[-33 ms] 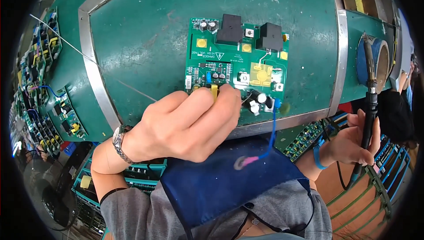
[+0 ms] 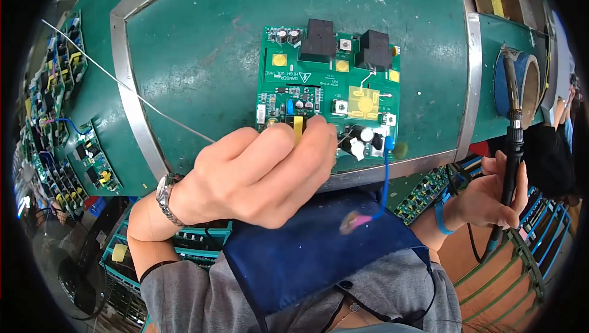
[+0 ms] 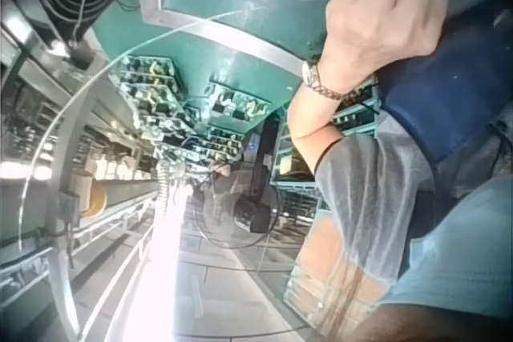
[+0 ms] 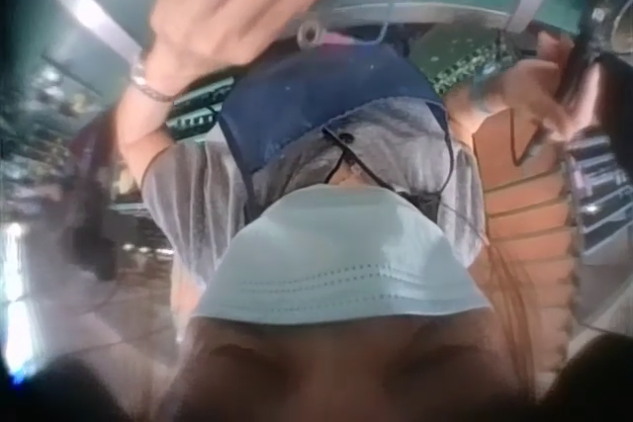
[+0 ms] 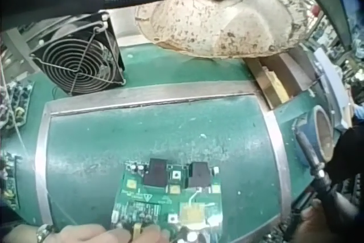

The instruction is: The person solders components onto circuit boards using a soldering iron and solder wire, flipping the boards to solder different points before placing the completed boards onto a conveyor belt.

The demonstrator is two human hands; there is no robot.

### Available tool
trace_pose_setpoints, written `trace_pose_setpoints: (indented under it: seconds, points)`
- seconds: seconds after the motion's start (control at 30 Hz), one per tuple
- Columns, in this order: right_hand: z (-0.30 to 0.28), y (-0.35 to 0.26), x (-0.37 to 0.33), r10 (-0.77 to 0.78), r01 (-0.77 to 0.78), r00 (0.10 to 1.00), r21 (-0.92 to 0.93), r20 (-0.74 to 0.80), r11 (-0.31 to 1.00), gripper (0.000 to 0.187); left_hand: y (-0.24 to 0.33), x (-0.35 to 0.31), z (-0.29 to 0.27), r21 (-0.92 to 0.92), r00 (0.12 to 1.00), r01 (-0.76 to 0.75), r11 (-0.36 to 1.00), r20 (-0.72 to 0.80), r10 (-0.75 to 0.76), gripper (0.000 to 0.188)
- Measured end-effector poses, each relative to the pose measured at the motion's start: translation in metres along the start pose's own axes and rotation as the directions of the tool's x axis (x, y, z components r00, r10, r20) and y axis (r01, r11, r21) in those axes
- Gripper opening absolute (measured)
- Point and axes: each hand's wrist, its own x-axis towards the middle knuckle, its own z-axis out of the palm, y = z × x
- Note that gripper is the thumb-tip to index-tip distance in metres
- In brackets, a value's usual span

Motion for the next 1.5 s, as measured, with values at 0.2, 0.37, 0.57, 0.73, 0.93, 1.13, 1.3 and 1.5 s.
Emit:
trace_pose_setpoints:
  seconds: [0.2,0.37,0.57,0.73,0.93,1.13,1.3,1.5]
  points:
    - [-0.007,0.000,-0.006,0.021,-0.018,0.999,0.071,-0.041,0.997,0.091,-0.002,0.012,-0.017,0.162,0.993,0.004,0.987,-0.117,0.015,0.030]
    - [-0.020,-0.005,-0.009,0.065,-0.051,0.993,0.137,-0.101,0.989,0.098,-0.029,0.050,-0.046,-0.079,0.970,0.149,0.986,-0.183,-0.161,0.020]
    - [-0.023,-0.011,-0.013,-0.019,0.023,0.999,0.112,-0.041,0.993,0.068,-0.058,0.074,-0.014,-0.312,0.664,0.743,0.592,0.446,-0.600,0.015]
    - [-0.008,-0.036,-0.011,-0.018,0.003,0.993,0.130,0.114,0.992,0.050,-0.066,0.051,0.005,-0.208,0.889,0.431,0.878,-0.067,-0.452,0.010]
    - [0.009,-0.038,0.011,-0.022,-0.044,0.956,0.214,0.294,0.976,0.039,-0.026,0.061,0.002,-0.466,0.871,0.408,0.785,-0.058,-0.488,0.015]
    - [0.035,-0.037,0.031,-0.062,-0.016,0.919,0.193,0.389,0.981,0.025,-0.025,0.060,0.012,-0.324,0.870,0.415,0.850,-0.132,-0.475,0.016]
    - [0.052,-0.038,0.040,-0.018,-0.079,0.871,0.175,0.492,0.981,0.026,-0.030,0.062,0.021,-0.376,0.867,0.389,0.841,-0.159,-0.472,0.015]
    - [0.065,-0.039,0.040,0.058,-0.155,0.872,0.163,0.485,0.974,0.021,-0.033,0.062,0.025,-0.378,0.880,0.358,0.854,-0.171,-0.444,0.018]
